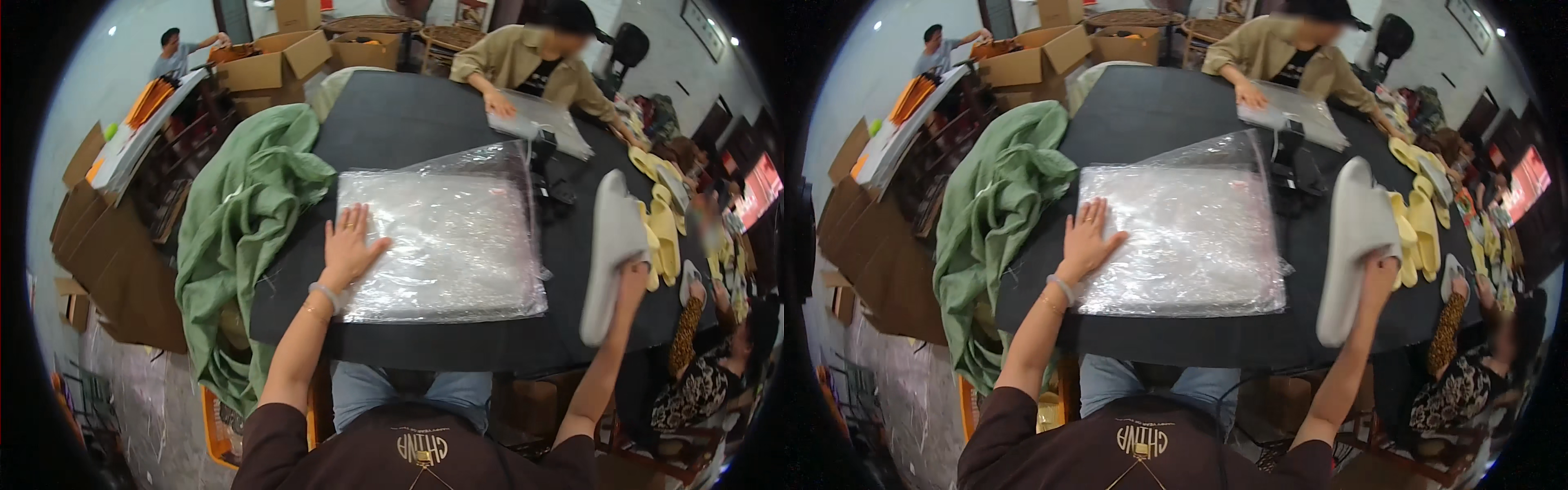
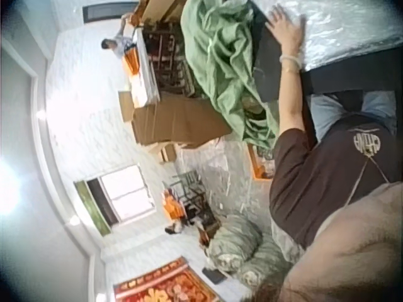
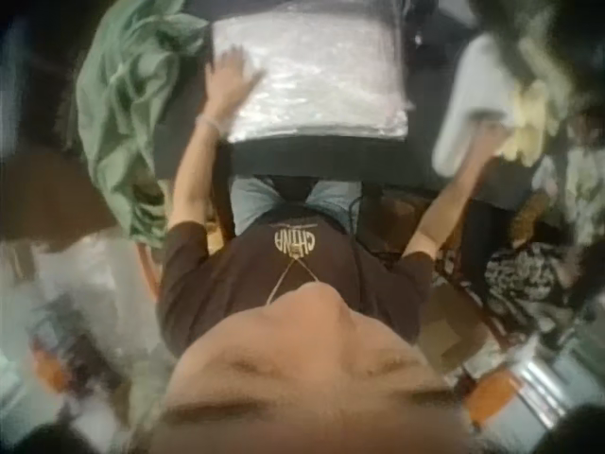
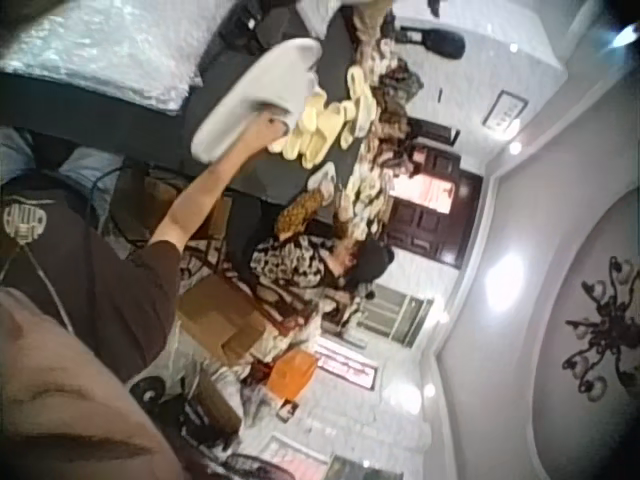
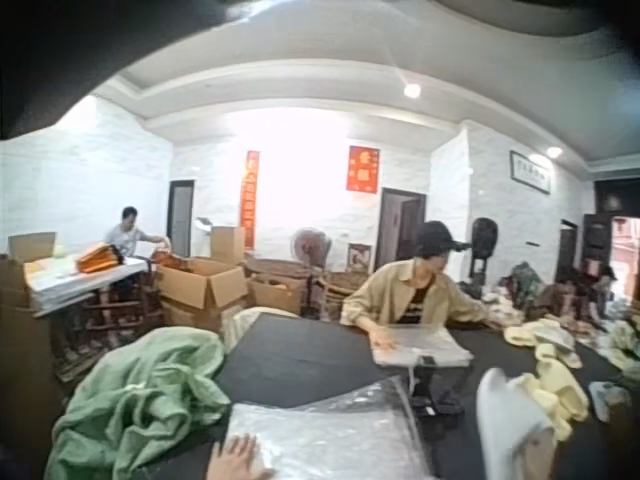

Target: The person sits at a table and repeatedly picks up pairs of slippers, places them into clear plastic bags, and stacks the packaged items. The person handles yellow, white, and black slippers, retrieving them from a green sack and the table surface.

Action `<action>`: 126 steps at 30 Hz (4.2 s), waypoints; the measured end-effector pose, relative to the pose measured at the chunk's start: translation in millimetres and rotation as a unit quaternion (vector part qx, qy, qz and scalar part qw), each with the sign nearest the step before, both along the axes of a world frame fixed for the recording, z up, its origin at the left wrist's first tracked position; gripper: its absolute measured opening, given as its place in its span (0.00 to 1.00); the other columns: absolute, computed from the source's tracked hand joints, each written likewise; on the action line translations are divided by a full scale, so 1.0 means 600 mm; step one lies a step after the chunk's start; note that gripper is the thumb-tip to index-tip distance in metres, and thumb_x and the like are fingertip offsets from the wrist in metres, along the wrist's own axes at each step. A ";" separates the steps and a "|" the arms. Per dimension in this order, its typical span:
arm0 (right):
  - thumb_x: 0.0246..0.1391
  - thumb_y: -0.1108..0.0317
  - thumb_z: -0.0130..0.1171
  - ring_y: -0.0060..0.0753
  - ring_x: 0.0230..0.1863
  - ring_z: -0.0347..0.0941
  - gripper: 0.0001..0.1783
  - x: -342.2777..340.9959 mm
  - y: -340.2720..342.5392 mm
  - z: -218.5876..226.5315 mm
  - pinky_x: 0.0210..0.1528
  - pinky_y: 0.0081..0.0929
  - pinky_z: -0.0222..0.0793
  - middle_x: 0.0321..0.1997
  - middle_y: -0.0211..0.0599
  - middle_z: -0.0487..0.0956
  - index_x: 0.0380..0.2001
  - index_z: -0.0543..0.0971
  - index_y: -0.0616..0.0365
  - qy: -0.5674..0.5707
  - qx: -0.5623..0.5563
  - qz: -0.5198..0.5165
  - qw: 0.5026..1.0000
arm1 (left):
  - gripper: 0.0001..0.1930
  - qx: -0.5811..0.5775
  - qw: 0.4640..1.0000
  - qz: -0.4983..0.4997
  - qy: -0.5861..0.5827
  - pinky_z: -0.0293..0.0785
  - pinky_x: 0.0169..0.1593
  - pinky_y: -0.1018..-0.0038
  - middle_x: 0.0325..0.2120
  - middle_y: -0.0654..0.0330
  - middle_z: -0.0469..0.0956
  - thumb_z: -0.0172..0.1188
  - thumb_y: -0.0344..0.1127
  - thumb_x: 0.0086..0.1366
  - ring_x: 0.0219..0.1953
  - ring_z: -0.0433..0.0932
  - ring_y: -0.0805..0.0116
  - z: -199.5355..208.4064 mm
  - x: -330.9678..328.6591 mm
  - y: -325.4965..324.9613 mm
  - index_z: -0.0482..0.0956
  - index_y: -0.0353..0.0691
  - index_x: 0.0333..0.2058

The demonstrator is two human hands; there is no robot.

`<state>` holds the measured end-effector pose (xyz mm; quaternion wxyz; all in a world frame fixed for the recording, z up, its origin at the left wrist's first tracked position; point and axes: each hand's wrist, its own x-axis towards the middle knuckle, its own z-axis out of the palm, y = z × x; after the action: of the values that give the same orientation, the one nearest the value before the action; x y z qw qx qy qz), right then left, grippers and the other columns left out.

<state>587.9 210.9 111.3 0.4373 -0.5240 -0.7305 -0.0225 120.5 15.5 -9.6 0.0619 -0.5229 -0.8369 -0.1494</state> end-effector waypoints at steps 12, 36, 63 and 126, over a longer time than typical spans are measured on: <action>0.51 0.59 0.52 0.50 0.35 0.74 0.18 -0.588 -0.273 -0.015 0.40 0.40 0.70 0.38 0.52 0.76 0.34 0.78 0.65 -0.196 -0.169 0.369 0.893 | 0.30 0.033 0.977 -0.054 -0.205 0.50 0.64 0.59 0.61 0.54 0.59 0.44 0.52 0.65 0.63 0.56 0.61 -0.086 -0.057 -0.015 0.59 0.39 0.60; 0.52 0.54 0.51 0.52 0.45 0.72 0.23 -0.441 -0.057 -0.178 0.44 0.46 0.70 0.45 0.51 0.71 0.39 0.73 0.67 -0.156 -0.153 0.068 0.973 | 0.33 -0.058 0.975 -0.213 -0.019 0.45 0.65 0.54 0.63 0.53 0.56 0.41 0.57 0.65 0.65 0.52 0.57 0.074 0.067 -0.099 0.58 0.40 0.61; 0.45 0.76 0.59 0.41 0.41 0.74 0.12 -0.544 -0.447 -0.080 0.45 0.32 0.68 0.38 0.39 0.79 0.37 0.79 0.59 -0.181 -0.169 0.659 0.711 | 0.23 0.243 0.748 0.520 -0.334 0.69 0.51 0.66 0.46 0.44 0.73 0.58 0.37 0.56 0.51 0.72 0.49 -0.405 -0.251 -0.565 0.71 0.30 0.49; 0.56 0.77 0.52 0.27 0.37 0.78 0.11 -0.417 -0.350 -0.091 0.41 0.21 0.73 0.36 0.41 0.80 0.42 0.77 0.66 0.022 -0.550 0.622 0.557 | 0.26 0.042 0.952 0.300 -0.036 0.68 0.50 0.63 0.51 0.47 0.66 0.56 0.21 0.49 0.53 0.67 0.49 -0.167 -0.364 -0.448 0.70 0.41 0.50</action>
<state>337.5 1.0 56.9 -0.0145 -0.0786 -0.7354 0.6729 -98.1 -253.1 -109.9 0.0953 -0.2393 -0.9497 -0.1781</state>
